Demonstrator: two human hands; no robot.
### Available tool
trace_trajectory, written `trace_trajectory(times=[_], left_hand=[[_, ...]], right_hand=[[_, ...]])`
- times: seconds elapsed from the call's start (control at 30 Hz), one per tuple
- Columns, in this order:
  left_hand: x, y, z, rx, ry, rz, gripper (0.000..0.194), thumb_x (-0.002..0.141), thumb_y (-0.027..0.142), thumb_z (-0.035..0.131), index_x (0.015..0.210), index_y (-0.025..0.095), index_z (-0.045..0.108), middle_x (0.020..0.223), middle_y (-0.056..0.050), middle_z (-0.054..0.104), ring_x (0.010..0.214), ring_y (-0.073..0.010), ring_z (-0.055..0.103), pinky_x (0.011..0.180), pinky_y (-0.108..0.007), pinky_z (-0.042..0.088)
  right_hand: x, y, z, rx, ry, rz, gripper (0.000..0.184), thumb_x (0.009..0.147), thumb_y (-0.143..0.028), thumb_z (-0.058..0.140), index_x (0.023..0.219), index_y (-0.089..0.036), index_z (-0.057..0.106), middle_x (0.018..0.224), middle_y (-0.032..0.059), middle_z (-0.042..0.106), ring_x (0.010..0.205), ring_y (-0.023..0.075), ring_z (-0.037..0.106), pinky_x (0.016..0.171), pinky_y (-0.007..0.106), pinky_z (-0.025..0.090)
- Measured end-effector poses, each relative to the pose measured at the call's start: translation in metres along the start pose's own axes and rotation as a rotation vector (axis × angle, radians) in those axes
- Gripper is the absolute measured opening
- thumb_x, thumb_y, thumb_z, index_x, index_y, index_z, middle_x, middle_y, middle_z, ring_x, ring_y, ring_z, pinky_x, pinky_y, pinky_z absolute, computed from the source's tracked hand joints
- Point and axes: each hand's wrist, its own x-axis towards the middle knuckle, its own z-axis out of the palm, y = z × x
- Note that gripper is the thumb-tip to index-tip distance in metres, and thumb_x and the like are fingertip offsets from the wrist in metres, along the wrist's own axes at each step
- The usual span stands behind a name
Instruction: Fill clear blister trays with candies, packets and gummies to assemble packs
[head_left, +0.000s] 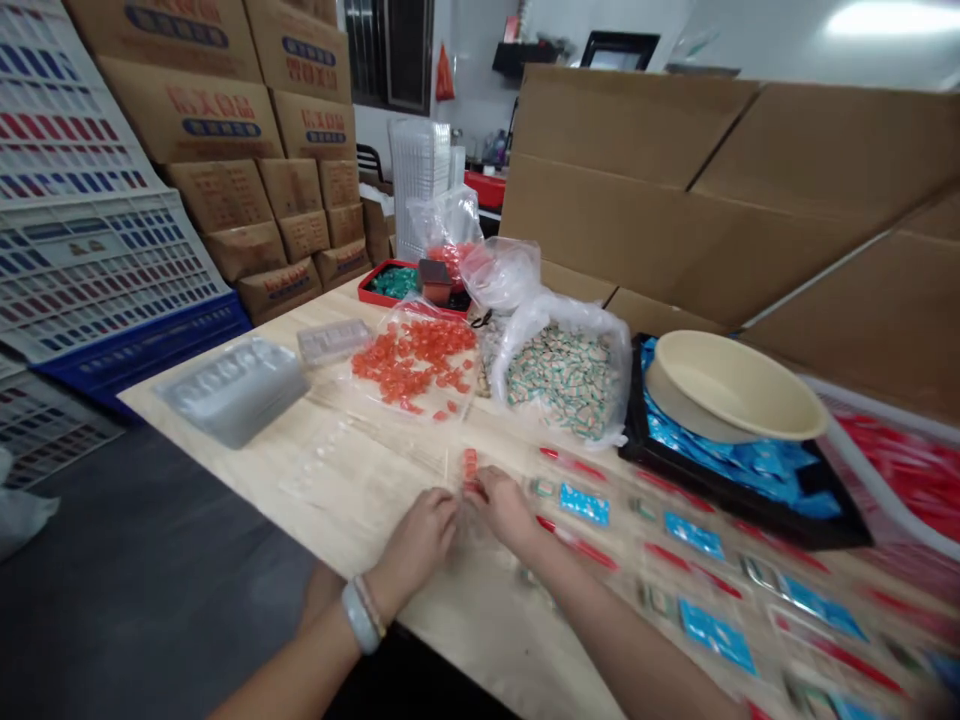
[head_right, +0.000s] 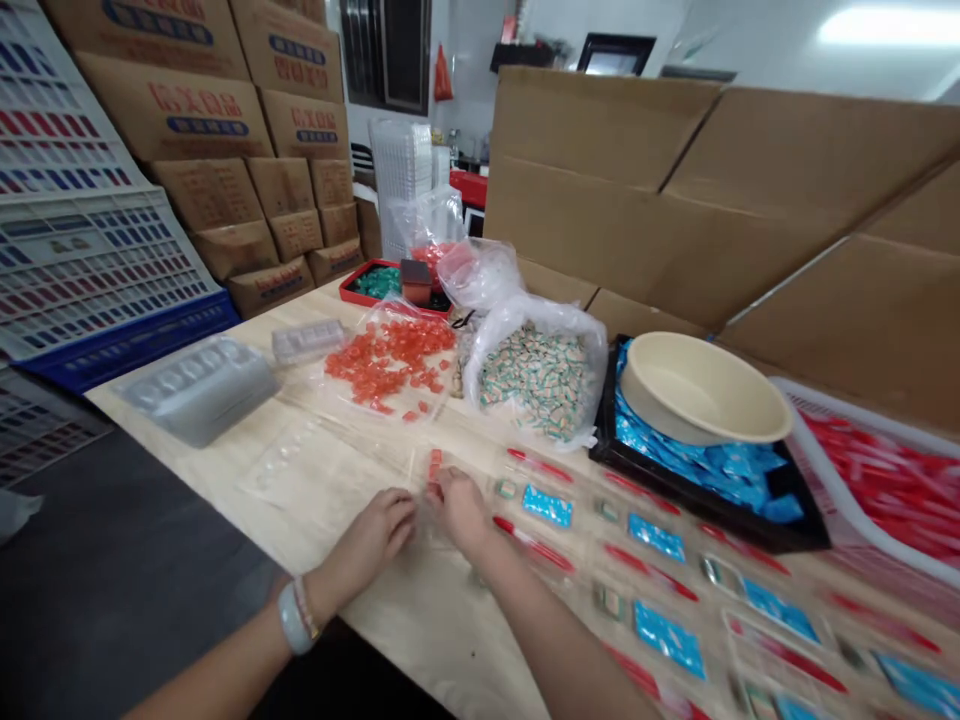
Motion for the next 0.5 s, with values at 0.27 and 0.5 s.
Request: trace_trajectory(times=[0.27, 0.5], left_hand=[[0.075, -0.040, -0.059, 0.107, 0.149, -0.093, 0.025, 0.080, 0.020, 0.041, 0.091, 0.014, 0.062, 0.089, -0.008, 0.061, 0.086, -0.0173, 0.054, 0.080, -0.028, 0.038], [0.151, -0.064, -0.033, 0.045, 0.136, -0.212, 0.015, 0.067, 0.011, 0.050, 0.062, 0.012, 0.064, 0.076, -0.012, 0.063, 0.088, -0.0246, 0.054, 0.082, -0.035, 0.035]], right_hand=[[0.041, -0.010, -0.023, -0.059, 0.102, -0.020, 0.022, 0.082, -0.019, 0.038, 0.087, -0.015, 0.060, 0.082, 0.0063, 0.063, 0.076, 0.0151, 0.057, 0.068, 0.023, 0.039], [0.147, 0.002, -0.006, -0.195, -0.022, -0.078, 0.023, 0.079, -0.009, 0.038, 0.088, -0.015, 0.059, 0.090, 0.0077, 0.060, 0.080, 0.0150, 0.054, 0.071, 0.024, 0.039]])
